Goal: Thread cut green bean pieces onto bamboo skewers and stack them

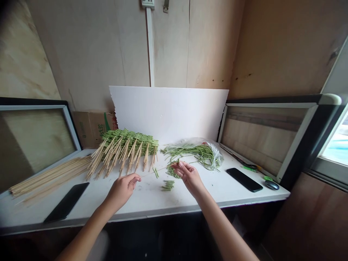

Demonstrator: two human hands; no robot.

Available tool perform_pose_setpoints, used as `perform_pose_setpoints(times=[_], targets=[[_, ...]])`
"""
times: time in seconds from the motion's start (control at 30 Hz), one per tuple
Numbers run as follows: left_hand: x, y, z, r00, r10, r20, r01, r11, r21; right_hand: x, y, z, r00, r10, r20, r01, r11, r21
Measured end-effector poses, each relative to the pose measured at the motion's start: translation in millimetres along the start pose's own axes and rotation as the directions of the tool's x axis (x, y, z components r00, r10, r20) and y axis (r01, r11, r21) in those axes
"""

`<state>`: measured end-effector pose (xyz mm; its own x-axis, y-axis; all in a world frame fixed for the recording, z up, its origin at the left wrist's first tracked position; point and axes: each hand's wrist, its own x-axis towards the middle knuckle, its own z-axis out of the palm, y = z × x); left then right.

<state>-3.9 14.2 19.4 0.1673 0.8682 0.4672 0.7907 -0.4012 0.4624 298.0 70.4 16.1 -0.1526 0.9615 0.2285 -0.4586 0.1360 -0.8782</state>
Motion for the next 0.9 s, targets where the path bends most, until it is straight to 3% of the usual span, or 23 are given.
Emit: perform_pose_setpoints(times=[0.4,0.9], targets=[[-0.8,0.6,0.9,1.000,0.005,0.009,-0.005,1.000,-0.017,-1.9,-3.4,3.5,0.997,0.001,-0.080,0.001,1.000,0.029],[-1.0,-1.1,1.7,0.999,0.039,0.001,-0.039,0.999,0.033,-5.1,-2.8,4.2,0.989,-0.086,-0.117,0.069,0.987,-0.143]])
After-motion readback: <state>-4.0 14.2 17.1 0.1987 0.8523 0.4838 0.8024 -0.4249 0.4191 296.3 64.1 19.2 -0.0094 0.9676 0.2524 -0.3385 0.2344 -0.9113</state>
